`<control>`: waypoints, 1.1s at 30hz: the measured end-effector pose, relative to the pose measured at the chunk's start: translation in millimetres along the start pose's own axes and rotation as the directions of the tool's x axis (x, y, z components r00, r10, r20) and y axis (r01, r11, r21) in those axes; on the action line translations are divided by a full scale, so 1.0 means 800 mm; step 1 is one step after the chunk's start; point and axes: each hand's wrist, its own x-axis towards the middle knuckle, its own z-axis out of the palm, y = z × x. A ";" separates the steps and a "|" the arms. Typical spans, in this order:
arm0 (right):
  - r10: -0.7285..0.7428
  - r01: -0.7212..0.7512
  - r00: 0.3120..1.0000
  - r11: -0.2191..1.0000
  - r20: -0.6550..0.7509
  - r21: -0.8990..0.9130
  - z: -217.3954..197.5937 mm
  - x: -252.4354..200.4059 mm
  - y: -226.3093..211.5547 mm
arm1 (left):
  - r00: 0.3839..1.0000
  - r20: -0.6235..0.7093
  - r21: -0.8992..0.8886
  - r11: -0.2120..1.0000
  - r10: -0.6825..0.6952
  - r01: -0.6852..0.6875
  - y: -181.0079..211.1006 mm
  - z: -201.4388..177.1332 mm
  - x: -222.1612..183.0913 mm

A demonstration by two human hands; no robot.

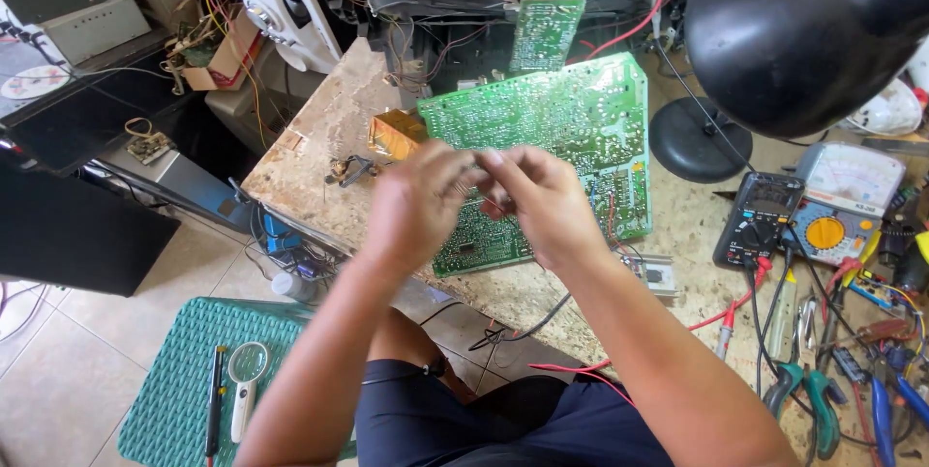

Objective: Testing a circuit board with a multimeter and soldering components to repair it.

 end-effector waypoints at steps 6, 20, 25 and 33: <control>-0.065 0.093 0.965 0.991 0.253 -0.100 0.063 0.036 -0.036 | 0.979 -0.172 -0.005 0.993 0.113 -0.116 -0.043 -0.093 0.087; -0.048 0.421 0.904 0.269 0.424 -0.866 0.180 0.154 0.018 | 0.797 -0.587 -0.245 0.970 -0.139 -0.011 -0.081 -0.138 0.184; -0.123 0.441 0.897 0.208 0.424 -0.873 0.201 0.184 0.040 | 0.767 -0.618 -0.256 0.967 -0.173 0.011 -0.073 -0.167 0.183; -0.249 0.474 0.875 0.280 0.414 -0.835 0.228 0.242 0.026 | 0.770 -0.626 -0.271 0.960 -0.123 -0.067 -0.060 -0.222 0.122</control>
